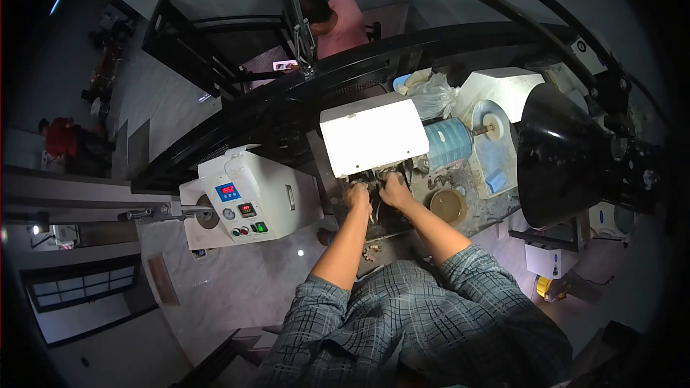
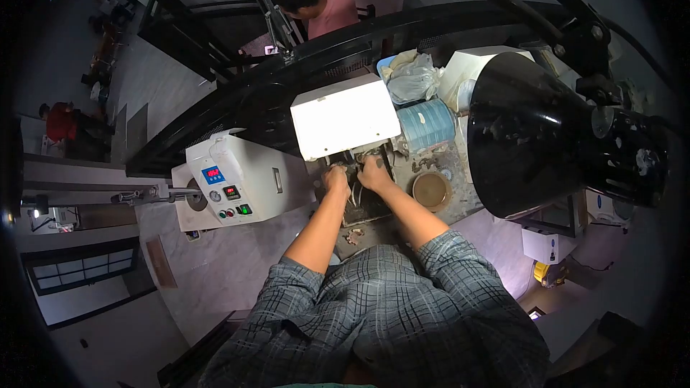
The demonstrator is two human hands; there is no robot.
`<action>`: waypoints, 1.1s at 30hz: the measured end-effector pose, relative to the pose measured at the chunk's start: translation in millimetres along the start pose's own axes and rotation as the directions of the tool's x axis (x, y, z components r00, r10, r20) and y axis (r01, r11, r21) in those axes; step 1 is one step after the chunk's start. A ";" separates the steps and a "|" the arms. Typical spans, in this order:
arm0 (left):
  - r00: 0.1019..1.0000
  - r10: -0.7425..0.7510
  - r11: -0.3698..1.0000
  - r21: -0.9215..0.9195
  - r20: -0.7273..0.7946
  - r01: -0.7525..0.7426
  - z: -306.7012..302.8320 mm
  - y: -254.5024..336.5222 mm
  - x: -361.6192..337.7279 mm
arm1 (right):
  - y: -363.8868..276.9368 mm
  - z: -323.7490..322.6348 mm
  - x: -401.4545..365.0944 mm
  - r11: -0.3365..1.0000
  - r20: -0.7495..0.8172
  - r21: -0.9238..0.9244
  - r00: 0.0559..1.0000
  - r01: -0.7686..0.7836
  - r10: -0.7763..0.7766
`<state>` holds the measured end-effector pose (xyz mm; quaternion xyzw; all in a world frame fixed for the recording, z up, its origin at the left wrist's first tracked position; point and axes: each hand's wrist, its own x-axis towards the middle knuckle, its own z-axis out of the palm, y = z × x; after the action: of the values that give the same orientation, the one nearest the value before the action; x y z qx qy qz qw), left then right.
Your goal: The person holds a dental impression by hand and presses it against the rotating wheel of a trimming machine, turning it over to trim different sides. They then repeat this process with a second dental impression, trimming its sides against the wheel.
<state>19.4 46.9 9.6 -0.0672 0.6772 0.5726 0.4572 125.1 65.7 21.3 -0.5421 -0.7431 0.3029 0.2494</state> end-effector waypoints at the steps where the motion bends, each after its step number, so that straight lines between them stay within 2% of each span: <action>1: 1.000 -0.017 1.000 -0.007 -0.022 0.017 0.6 -0.6 1.8 | 0.0 -0.6 1.4 1.000 0.049 -0.019 0.999 -0.010 0.011; 2: 1.000 -0.018 1.000 -0.005 -0.020 0.018 -1.2 -2.8 1.6 | 0.0 -0.9 1.2 0.999 0.098 -0.037 0.995 -0.022 0.025; 5: 0.999 0.044 0.997 -0.057 -0.022 -0.045 -12.1 -1.2 -9.0 | -1.7 -2.2 -7.1 1.000 0.111 0.003 0.994 -0.024 0.024; 7: 0.932 0.293 0.951 0.035 0.215 -0.307 -23.6 -11.5 -0.3 | -4.9 -5.8 -10.9 0.999 0.134 0.024 0.990 -0.043 0.040; 8: 0.932 0.292 0.951 0.039 0.215 -0.307 -24.2 -17.0 5.0 | -6.7 -6.9 -11.9 0.997 0.157 0.043 0.986 -0.060 0.052; 10: 0.852 0.472 0.819 0.247 0.226 -0.519 -27.4 -30.0 13.8 | -6.0 -1.9 -14.9 0.994 0.101 0.061 0.992 -0.086 0.079; 12: 0.864 0.472 0.815 0.286 0.175 -0.504 -21.8 -36.2 24.3 | -1.8 2.5 -11.5 0.992 0.039 0.075 0.994 -0.102 0.100; 14: 0.951 0.308 0.938 0.163 0.015 -0.306 -15.7 -38.7 31.3 | 3.3 7.7 -7.5 0.994 0.089 0.050 0.992 -0.093 0.088; 15: 0.951 0.310 0.937 0.163 0.014 -0.308 -14.3 -27.2 24.0 | 3.0 9.1 -6.9 0.995 0.090 0.051 0.992 -0.091 0.086; 17: 0.991 0.042 0.997 0.059 0.125 -0.050 -11.9 5.3 -1.9 | 2.2 11.5 -6.3 0.998 -0.035 0.013 0.997 -0.065 0.065; 21: 0.999 0.042 0.996 -0.080 0.017 -0.040 -8.3 -5.4 15.4 | 4.9 10.5 -6.0 0.993 0.012 -0.012 0.993 -0.117 0.117; 23: 0.991 -0.104 0.991 0.071 -0.083 0.110 -6.8 14.3 -3.4 | 0.3 2.1 -6.0 0.985 0.054 0.004 0.984 -0.173 0.172; 24: 0.991 -0.107 0.991 0.070 -0.086 0.113 -12.0 10.2 0.2 | -0.6 -1.4 -6.4 0.985 0.058 0.003 0.983 -0.172 0.172; 26: 0.978 -0.166 0.986 0.005 0.130 0.167 -23.1 -3.7 11.6 | 0.0 -6.7 -6.2 0.987 0.131 -0.036 0.978 -0.157 0.160; 30: 0.963 -0.224 0.974 0.053 0.152 0.219 -21.9 -10.5 9.9 | 4.1 -1.3 -6.8 0.985 0.065 -0.047 0.983 -0.168 0.170; 32: 0.974 -0.212 0.967 -0.126 0.074 0.220 -9.1 -7.8 8.6 | 0.1 -2.6 0.2 0.996 0.032 -0.063 0.997 -0.069 0.071; 33: 0.969 -0.226 0.963 -0.128 0.101 0.238 -9.9 -2.2 4.7 | 0.0 -1.7 2.2 0.997 0.013 -0.064 0.999 -0.038 0.038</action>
<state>12.6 39.9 4.0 -0.1533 0.6026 0.5634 0.5440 125.7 68.1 22.5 -0.5616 -0.7438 0.2876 0.2206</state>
